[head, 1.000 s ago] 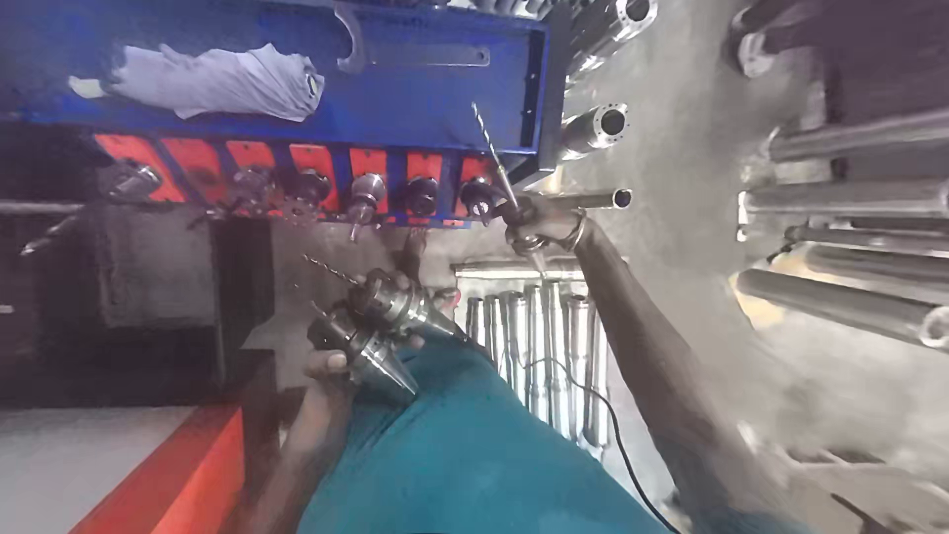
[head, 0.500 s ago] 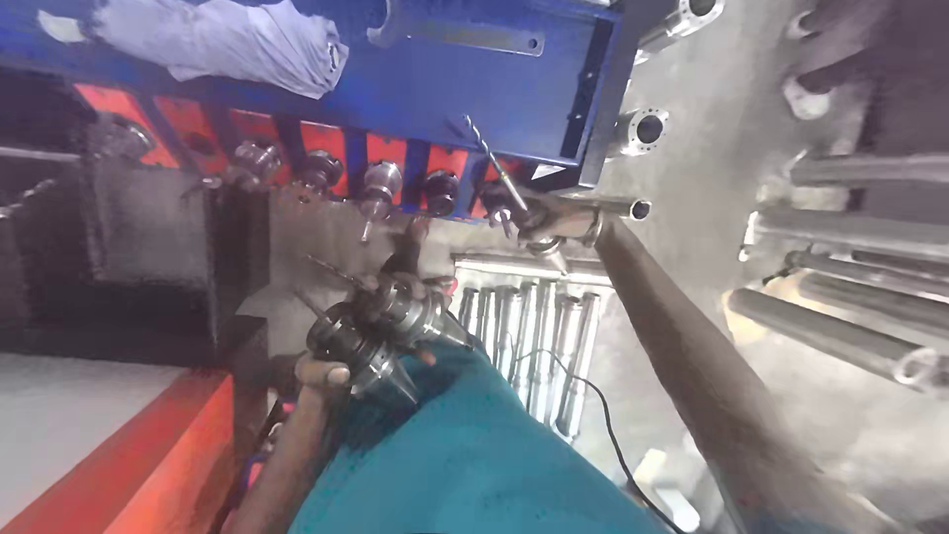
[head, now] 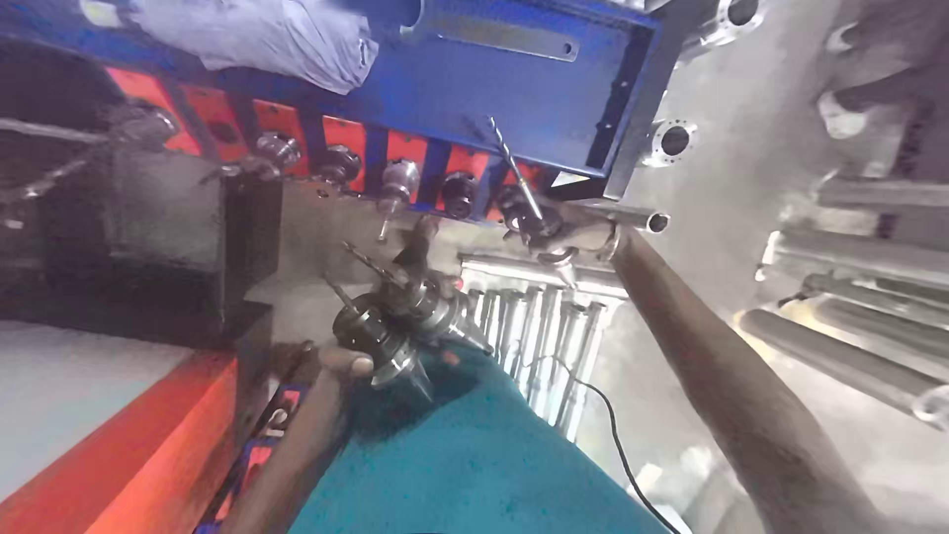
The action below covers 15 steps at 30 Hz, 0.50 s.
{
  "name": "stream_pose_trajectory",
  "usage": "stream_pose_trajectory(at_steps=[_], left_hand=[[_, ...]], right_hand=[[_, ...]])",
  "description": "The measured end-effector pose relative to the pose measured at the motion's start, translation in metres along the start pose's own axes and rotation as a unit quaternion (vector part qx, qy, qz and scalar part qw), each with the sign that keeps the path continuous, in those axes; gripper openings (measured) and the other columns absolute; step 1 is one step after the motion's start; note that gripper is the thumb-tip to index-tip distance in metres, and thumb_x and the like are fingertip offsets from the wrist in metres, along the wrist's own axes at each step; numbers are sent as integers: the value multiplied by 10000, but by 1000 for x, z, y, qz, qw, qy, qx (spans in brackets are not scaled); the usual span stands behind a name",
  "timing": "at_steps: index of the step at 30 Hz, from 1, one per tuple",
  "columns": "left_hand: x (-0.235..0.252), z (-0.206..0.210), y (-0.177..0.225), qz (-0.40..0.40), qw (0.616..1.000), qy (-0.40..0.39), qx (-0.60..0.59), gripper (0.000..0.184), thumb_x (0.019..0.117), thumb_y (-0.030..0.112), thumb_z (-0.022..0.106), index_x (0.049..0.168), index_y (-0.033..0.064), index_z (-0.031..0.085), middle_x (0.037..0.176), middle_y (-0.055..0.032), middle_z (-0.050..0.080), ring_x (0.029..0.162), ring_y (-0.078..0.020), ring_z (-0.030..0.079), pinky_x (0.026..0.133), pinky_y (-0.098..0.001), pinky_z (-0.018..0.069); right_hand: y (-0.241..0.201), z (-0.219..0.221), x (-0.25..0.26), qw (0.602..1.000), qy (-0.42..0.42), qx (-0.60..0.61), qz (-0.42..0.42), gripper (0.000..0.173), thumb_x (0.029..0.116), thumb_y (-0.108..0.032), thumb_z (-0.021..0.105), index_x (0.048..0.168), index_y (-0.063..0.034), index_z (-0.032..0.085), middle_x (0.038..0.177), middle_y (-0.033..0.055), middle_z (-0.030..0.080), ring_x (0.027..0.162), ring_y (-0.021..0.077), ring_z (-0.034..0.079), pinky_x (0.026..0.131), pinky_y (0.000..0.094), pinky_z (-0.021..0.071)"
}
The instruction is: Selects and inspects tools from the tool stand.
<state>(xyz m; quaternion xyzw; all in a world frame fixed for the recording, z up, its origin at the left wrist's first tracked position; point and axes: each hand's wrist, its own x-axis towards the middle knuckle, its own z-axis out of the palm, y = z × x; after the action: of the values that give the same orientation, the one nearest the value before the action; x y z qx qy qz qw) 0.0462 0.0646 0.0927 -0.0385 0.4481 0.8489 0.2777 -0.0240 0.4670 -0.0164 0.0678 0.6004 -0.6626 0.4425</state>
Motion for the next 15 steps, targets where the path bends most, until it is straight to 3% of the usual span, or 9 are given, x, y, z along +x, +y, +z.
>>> stream_pose_trajectory(at_steps=[1, 3, 6, 7, 9, 10, 13, 15], left_hand=[[3, -15, -11, -5, 997, -56, -61, 369, 945, 373, 707, 1282, 224, 690, 1235, 87, 714, 1138, -8, 649, 973, -198, 527], [13, -27, -23, -29, 984, -113, -132, 569, 897, 391, 758, 1404, 184, 604, 1356, 2, 661, 1224, -107, 631, 994, -260, 539], [35, -22, -30, -68, 961, -152, -219, 796, 797, 364, 840, 1480, 143, 498, 1452, -167, 550, 1229, -369, 619, 886, -488, 610], [37, -22, -30, -56, 964, -156, -210, 767, 813, 375, 828, 1474, 146, 511, 1444, -149, 561, 1236, -345, 620, 891, -468, 612], [23, -19, -19, -8, 989, -108, -100, 411, 927, 399, 716, 1307, 246, 687, 1246, 82, 718, 1107, -21, 676, 917, -204, 562], [19, -11, -11, 19, 995, -78, -62, 267, 960, 350, 680, 1212, 285, 738, 1158, 168, 738, 1054, 91, 654, 921, -120, 520], [13, -10, -8, 20, 996, -58, -64, 193, 969, 295, 683, 1149, 287, 752, 1094, 186, 743, 1016, 116, 647, 899, -105, 517], [10, -16, -11, -26, 995, -40, -90, 281, 909, 330, 746, 1183, 268, 745, 1105, 123, 753, 1011, 24, 689, 885, -190, 568]], right_hand=[[1, -1, 0, 1000, 1, 3, 8, 869, 634, 18, 762, 1431, -198, 491, 1131, 59, 665, 918, 193, 683, 718, 334, 610], [9, -4, 1, 1000, 6, 5, 13, 887, 614, 5, 780, 1427, -213, 499, 1149, 83, 692, 901, 218, 706, 676, 341, 613], [12, -4, 1, 1000, 8, 8, 4, 915, 621, 45, 776, 1454, -196, 484, 1207, 92, 676, 946, 233, 701, 685, 355, 617], [11, -2, 1, 1000, 18, 6, 6, 912, 622, 66, 764, 1451, -197, 491, 1184, 78, 677, 923, 215, 695, 697, 348, 617], [8, 2, -2, 999, 39, 7, 11, 892, 629, 93, 756, 1439, -191, 512, 1147, 63, 681, 887, 191, 688, 706, 344, 614], [7, 3, -2, 999, 47, 13, 11, 879, 628, 84, 745, 1432, -193, 520, 1125, 59, 682, 864, 183, 682, 688, 343, 606], [10, 1, 0, 999, 32, 16, -11, 851, 635, 64, 751, 1420, -173, 522, 1102, 51, 685, 848, 163, 683, 697, 316, 610], [11, 0, 1, 1000, 26, 8, -13, 848, 636, 24, 760, 1422, -180, 514, 1063, 47, 686, 823, 153, 683, 693, 303, 606]])
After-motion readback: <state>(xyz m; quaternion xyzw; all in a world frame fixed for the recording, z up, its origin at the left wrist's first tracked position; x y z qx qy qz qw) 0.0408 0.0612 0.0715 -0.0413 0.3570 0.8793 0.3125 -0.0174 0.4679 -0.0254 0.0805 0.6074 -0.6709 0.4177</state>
